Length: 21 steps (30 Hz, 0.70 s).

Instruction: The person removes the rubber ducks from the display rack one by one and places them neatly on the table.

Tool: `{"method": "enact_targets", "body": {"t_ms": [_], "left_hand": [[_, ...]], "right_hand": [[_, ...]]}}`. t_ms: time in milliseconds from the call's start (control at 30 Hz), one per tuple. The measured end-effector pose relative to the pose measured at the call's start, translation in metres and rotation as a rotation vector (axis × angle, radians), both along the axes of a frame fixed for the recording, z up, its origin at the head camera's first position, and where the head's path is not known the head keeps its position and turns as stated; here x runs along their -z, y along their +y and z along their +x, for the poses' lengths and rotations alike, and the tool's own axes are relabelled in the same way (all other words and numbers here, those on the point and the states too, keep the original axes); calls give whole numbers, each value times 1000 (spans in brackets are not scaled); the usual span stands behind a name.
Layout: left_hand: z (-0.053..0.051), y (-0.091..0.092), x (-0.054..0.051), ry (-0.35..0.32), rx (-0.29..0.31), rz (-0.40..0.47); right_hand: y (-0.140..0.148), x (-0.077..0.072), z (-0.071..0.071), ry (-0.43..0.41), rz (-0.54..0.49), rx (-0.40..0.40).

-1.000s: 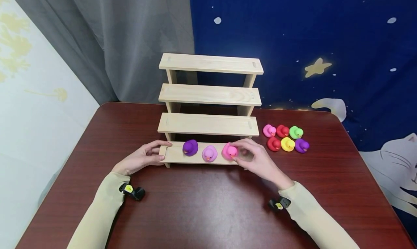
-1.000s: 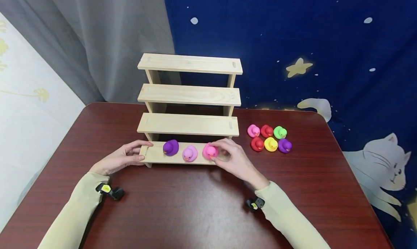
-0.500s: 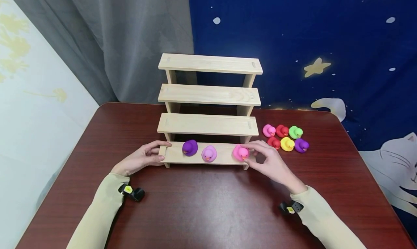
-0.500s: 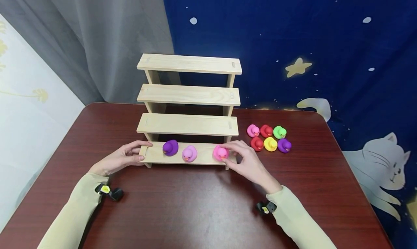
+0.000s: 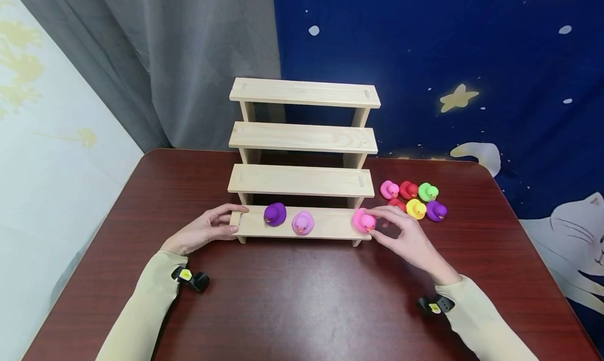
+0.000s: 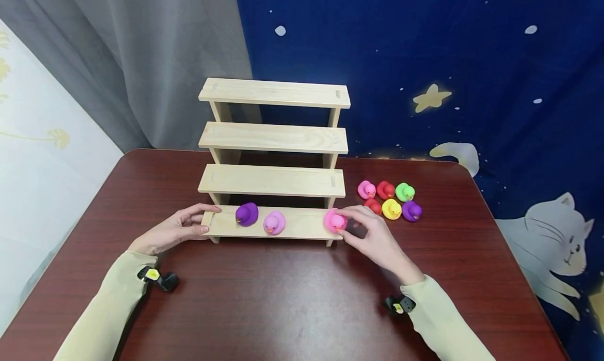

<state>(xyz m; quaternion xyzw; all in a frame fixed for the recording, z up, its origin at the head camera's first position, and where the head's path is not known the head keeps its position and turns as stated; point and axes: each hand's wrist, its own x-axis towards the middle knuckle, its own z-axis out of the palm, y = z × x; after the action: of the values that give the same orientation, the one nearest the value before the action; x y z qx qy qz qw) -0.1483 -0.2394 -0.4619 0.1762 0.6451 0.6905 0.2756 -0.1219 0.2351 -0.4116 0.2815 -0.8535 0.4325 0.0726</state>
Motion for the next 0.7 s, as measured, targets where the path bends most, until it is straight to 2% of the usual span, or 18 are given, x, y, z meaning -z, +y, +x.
{"method": "enact_targets", "body": {"t_ms": [500, 600, 700], "left_hand": [[0, 1, 1, -5, -13, -2], [0, 1, 1, -9, -13, -2], [1, 2, 1, -8, -15, -2]], "right_hand": [[38, 3, 5, 20, 48, 109], [40, -1, 9, 20, 58, 127], [38, -12, 15, 23, 69, 134]]}}
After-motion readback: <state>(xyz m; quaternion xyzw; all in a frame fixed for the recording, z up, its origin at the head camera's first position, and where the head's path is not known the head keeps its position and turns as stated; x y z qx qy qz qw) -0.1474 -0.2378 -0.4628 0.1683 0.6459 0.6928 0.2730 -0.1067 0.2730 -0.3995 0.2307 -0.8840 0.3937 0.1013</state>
